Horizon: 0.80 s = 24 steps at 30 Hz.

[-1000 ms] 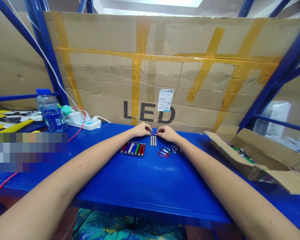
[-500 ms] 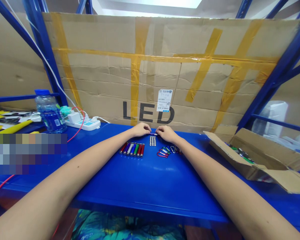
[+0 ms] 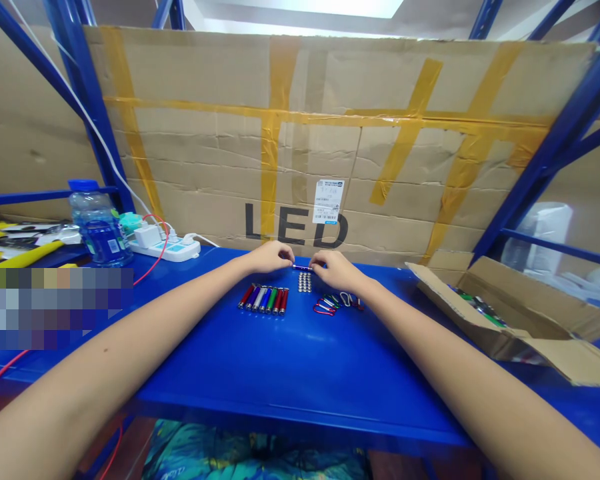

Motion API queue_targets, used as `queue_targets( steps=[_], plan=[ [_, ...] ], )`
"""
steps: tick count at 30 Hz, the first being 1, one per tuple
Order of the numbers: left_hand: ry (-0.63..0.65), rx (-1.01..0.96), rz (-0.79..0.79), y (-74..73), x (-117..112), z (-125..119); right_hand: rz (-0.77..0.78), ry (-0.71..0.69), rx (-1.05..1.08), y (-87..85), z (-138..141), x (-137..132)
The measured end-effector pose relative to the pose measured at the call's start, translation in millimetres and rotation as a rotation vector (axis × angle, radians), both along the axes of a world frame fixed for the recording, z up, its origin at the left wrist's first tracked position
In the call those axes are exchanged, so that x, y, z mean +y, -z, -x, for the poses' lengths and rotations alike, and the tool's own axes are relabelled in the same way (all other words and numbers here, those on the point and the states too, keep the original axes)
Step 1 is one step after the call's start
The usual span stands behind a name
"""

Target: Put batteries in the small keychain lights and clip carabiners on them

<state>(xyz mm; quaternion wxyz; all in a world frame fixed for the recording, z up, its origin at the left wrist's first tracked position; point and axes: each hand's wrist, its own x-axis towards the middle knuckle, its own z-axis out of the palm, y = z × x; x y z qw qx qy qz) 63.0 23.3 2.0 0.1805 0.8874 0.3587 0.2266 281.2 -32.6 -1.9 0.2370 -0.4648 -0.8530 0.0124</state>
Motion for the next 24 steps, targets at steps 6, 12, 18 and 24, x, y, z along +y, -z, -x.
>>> queue_targets(
  steps=[6,12,18,24],
  plan=[
    [0.127,0.146,0.087,-20.3,-32,13,0.124,-0.202,-0.053,-6.6,34,-54],
    [0.132,0.274,0.096,-12.8,-36,8,0.099,-0.291,-0.085,2.5,42,-58],
    [0.122,0.284,0.093,-7.5,-35,4,0.062,-0.251,-0.172,1.0,43,-60],
    [0.098,0.221,0.110,-5.7,-39,0,-0.011,-0.130,-0.294,-4.4,52,-72]
  ],
)
